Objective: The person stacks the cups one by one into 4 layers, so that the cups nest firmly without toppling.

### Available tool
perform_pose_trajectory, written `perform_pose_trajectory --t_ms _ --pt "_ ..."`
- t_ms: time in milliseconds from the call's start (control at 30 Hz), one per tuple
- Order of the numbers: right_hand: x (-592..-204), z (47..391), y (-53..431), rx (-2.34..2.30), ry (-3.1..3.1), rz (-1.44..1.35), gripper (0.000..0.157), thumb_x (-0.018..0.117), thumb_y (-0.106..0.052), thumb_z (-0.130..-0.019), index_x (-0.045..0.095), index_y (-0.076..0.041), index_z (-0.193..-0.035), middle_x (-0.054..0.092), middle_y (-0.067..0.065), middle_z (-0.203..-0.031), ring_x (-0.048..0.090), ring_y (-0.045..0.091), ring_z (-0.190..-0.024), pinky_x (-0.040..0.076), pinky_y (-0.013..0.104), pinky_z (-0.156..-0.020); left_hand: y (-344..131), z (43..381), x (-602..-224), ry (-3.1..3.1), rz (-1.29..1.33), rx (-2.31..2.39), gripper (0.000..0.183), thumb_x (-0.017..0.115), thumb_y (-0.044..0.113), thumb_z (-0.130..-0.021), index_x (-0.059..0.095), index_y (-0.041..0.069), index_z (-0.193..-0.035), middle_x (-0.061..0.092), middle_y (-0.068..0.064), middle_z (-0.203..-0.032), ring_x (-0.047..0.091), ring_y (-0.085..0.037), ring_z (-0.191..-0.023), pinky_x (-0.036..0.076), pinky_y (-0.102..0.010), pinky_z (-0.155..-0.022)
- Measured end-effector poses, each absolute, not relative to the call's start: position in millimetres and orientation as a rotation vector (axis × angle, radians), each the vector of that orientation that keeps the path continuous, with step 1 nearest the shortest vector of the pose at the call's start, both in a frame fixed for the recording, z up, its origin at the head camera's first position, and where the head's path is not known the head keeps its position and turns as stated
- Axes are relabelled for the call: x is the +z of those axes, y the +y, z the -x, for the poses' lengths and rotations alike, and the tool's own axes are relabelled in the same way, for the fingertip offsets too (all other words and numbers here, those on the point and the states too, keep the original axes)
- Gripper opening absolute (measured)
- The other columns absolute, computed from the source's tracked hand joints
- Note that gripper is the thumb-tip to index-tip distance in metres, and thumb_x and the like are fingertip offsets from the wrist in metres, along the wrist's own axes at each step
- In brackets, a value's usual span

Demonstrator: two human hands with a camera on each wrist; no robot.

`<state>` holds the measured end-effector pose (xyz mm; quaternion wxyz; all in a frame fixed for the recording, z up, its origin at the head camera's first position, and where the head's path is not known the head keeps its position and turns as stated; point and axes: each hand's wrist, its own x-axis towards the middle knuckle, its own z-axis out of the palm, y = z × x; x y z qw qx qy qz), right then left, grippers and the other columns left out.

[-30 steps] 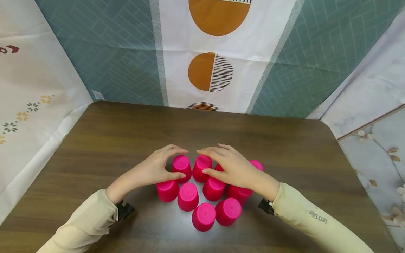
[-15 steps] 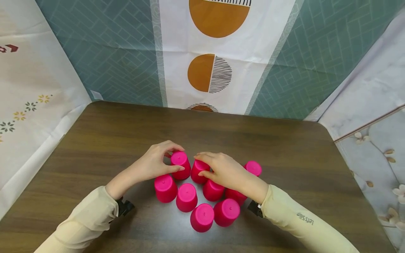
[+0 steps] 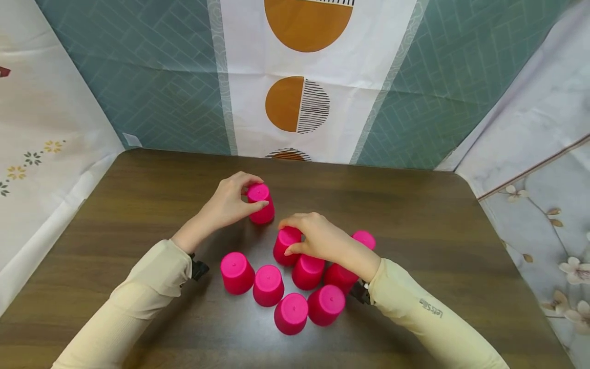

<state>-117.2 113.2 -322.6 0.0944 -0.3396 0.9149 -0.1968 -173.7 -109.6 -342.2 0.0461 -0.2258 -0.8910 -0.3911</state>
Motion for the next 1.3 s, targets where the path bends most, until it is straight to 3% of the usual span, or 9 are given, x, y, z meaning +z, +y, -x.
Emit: perform_pose_trajectory --t_ms 667,1300 --pt "-319.2 115.2 94.4 -0.585 2.693 1.003 0.052 0.081 -0.026 -0.071 0.062 -0.012 -0.118 0.064 0.003 -0.110 0.061 0.016 -0.094 0.052 0.024 -0.074 -120.5 192.1 -347.0 -2.841 0.570 -1.173 0.049 0.078 0.017 -0.073 0.059 0.001 -0.116 0.059 -0.016 -0.109 0.060 -0.030 -0.093 0.055 -0.040 -0.075" --pt "-322.5 114.4 107.8 -0.622 2.732 0.964 0.052 0.081 -0.026 -0.071 0.062 -0.008 -0.116 0.064 0.002 -0.102 0.059 0.012 -0.085 0.051 0.022 -0.069 -101.6 213.2 -354.4 -2.905 0.501 -1.319 0.048 0.081 0.020 -0.069 0.063 0.005 -0.111 0.069 -0.012 -0.100 0.065 -0.023 -0.087 0.055 -0.034 -0.073"
